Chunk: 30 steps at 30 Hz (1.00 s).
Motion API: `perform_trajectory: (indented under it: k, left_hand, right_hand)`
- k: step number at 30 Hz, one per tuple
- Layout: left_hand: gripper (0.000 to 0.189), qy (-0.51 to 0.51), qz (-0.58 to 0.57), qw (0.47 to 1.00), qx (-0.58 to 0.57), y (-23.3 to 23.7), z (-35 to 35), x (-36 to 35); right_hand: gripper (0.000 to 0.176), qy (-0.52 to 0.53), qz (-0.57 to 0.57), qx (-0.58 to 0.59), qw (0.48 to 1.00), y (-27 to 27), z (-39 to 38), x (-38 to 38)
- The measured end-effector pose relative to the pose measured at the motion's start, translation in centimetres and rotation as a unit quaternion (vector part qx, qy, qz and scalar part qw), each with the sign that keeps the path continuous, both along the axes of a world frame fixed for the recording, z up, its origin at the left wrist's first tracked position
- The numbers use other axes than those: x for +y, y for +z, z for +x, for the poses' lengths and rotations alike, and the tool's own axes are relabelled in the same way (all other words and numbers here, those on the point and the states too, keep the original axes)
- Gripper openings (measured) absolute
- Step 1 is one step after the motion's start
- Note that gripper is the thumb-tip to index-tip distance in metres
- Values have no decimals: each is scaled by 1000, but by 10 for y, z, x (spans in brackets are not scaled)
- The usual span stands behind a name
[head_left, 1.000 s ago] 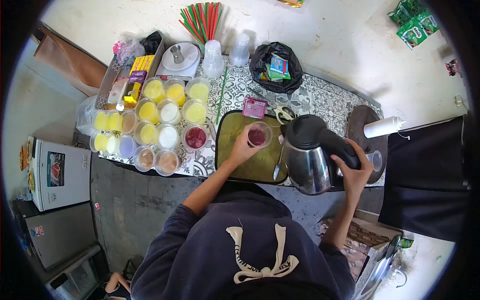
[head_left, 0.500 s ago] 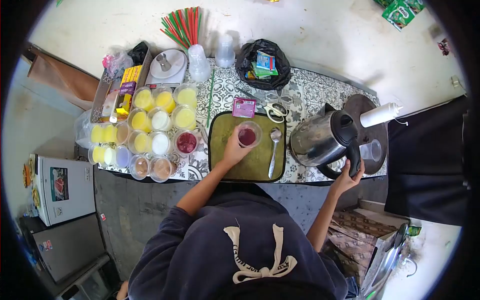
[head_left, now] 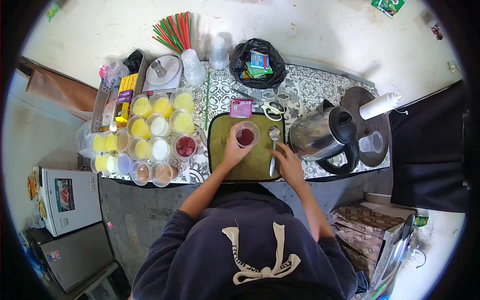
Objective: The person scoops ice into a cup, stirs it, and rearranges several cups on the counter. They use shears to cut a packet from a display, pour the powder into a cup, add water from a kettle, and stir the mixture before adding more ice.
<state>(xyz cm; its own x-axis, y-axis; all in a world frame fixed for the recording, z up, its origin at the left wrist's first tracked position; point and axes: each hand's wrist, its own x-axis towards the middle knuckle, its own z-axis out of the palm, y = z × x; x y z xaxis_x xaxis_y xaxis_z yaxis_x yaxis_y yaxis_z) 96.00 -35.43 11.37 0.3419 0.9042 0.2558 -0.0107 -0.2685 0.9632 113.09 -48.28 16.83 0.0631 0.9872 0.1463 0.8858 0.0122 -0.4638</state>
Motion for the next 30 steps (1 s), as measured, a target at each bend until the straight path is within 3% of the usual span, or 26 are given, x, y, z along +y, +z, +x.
perform_trajectory:
  k: [2, 4, 5, 8, 11, 12, 17, 19, 20, 22, 26, 30]
  left_hand:
    - [59, -10, 0, 1000, 11, -4, -2, 2]
    - [58, -23, 2, 999, 22, -2, -3, 2]
    - [57, -20, 11, 999, 22, -1, -3, 2]
    - [56, -10, 29, 999, 15, -2, -1, 3]
    - [56, -3, 36, 999, 30, 3, -3, 2]
    - [57, -3, 39, 998, 46, 5, -3, 2]
    - [60, -3, 56, 998, 36, 0, 0, 4]
    - [61, 6, 63, 997, 37, 6, 2, 3]
    - [62, 21, 70, 997, -12, 9, 5, 2]
    - [62, 31, 78, 995, -61, 13, 8, 0]
    - [57, 25, 23, 999, -28, 2, 7, 5]
    - [50, 3, 4, 1000, -13, 7, 6, 4]
  right_hand:
    - [33, 58, -41, -51, 996, -9, 7, 11]
    - [27, 128, 51, -12, 990, -10, 11, 22]
    - [27, 128, 53, -13, 990, -10, 13, 27]
    - [15, 32, 206, 109, 972, 25, 4, 49]
    - [16, 20, 241, 147, 959, 73, -5, 59]
    - [19, 17, 246, 222, 943, 84, -13, 61]
    - [20, 74, 229, 214, 947, 103, -19, 77]
    - [21, 148, 177, 187, 955, 101, -14, 84]
    - [21, 146, 178, 188, 955, 98, -14, 88]
    - [25, 246, 147, 159, 945, 91, -17, 94]
    - [37, 289, 85, 103, 948, 78, -22, 96]
    - [34, 301, 81, 45, 949, 72, -20, 96]
